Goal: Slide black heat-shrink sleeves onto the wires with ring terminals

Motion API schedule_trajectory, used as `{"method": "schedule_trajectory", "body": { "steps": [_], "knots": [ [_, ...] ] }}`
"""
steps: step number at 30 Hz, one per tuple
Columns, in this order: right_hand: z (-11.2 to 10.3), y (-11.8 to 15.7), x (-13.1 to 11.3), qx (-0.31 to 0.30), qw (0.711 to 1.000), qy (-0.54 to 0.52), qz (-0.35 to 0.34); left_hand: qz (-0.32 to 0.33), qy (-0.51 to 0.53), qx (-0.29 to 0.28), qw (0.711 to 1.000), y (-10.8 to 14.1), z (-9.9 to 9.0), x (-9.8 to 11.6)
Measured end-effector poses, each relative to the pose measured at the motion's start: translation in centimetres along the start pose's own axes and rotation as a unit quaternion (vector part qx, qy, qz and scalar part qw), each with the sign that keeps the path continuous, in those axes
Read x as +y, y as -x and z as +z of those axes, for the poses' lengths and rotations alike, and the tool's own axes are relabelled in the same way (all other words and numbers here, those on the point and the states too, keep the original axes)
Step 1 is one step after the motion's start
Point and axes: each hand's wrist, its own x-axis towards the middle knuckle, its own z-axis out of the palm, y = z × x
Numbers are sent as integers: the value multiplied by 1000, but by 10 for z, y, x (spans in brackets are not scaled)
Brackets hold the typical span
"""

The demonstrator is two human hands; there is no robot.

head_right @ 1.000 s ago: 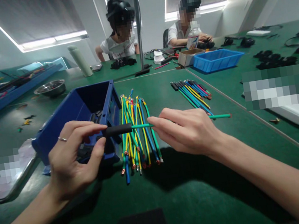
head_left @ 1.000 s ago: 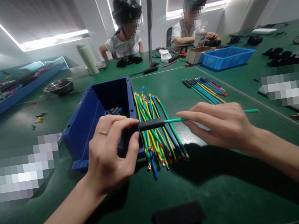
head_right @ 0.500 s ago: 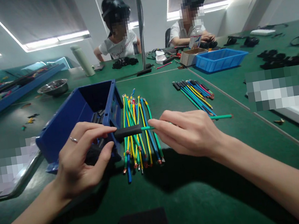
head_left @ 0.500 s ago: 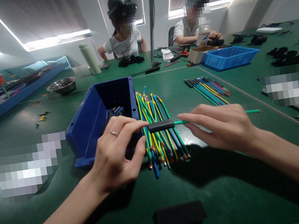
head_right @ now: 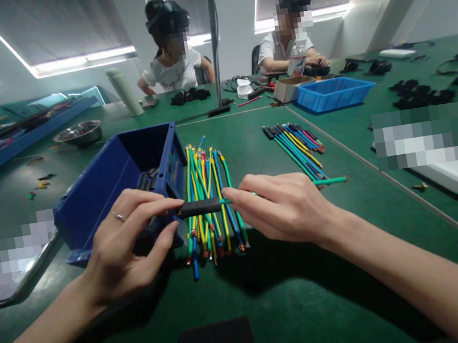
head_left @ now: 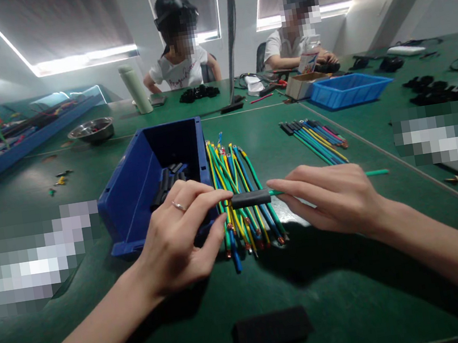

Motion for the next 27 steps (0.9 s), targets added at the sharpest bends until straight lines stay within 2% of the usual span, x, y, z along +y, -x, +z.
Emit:
{"method": "schedule_trajectory", "body": {
  "steps": [9,19,27],
  "knots": [
    [-1,-1,-1,-3,1000,-7,-7,-15,-5,13,1000,-1,2,-2],
    [1,1,-1,-28,999,-4,-18,3,2,14,1000,-1,3,-1],
    [1,3,-1,-48,998,23,-19,-13,5,35,999,0,3,-2]
  ]
}}
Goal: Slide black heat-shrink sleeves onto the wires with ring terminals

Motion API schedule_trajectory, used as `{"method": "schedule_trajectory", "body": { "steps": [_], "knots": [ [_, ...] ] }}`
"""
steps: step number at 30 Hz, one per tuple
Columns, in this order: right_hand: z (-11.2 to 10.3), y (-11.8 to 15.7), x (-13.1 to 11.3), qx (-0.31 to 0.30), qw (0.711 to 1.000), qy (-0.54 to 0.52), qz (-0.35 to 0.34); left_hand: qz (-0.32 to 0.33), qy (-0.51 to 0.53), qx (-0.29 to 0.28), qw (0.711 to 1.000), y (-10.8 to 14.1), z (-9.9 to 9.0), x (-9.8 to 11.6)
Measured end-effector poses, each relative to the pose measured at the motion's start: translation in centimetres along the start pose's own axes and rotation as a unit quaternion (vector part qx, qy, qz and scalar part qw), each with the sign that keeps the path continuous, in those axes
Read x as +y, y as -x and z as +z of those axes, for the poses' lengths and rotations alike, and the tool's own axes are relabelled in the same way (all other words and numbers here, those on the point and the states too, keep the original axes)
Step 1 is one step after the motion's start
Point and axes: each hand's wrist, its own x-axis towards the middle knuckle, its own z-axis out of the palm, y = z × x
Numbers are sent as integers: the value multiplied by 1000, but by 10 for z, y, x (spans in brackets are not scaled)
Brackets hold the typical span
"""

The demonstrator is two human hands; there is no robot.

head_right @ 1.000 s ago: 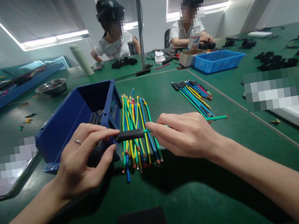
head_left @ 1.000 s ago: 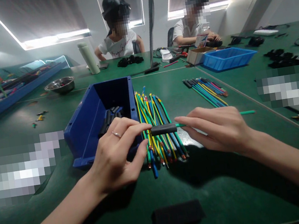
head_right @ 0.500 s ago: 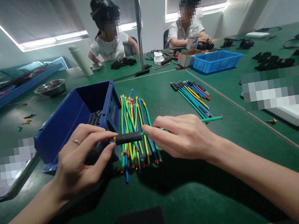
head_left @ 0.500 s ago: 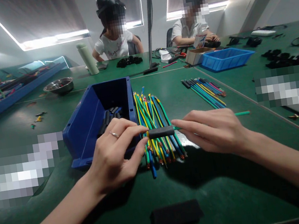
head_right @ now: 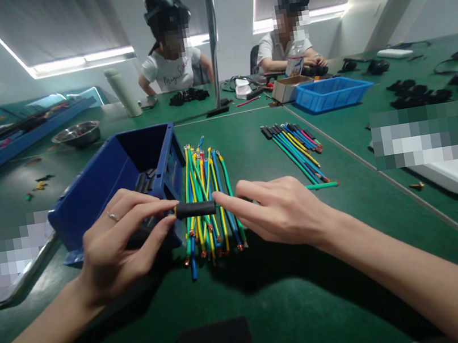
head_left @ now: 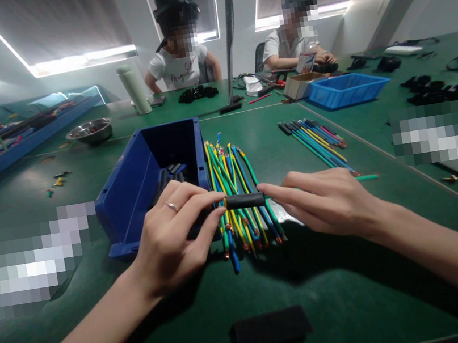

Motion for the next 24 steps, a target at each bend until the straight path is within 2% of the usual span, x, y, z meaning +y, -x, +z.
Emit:
{"method": "schedule_trajectory", "body": {
  "steps": [12,18,24],
  "knots": [
    [-4,-2,1,-24,1000,-6,0,-2,16,2,1000,-2,-1,1],
    [-7,-5,3,-23,999,-28,7,-6,-1,43,999,-1,0,2],
    [-11,-7,8,-28,999,-41,7,17,-62,86,994,-1,-5,2]
  ]
}}
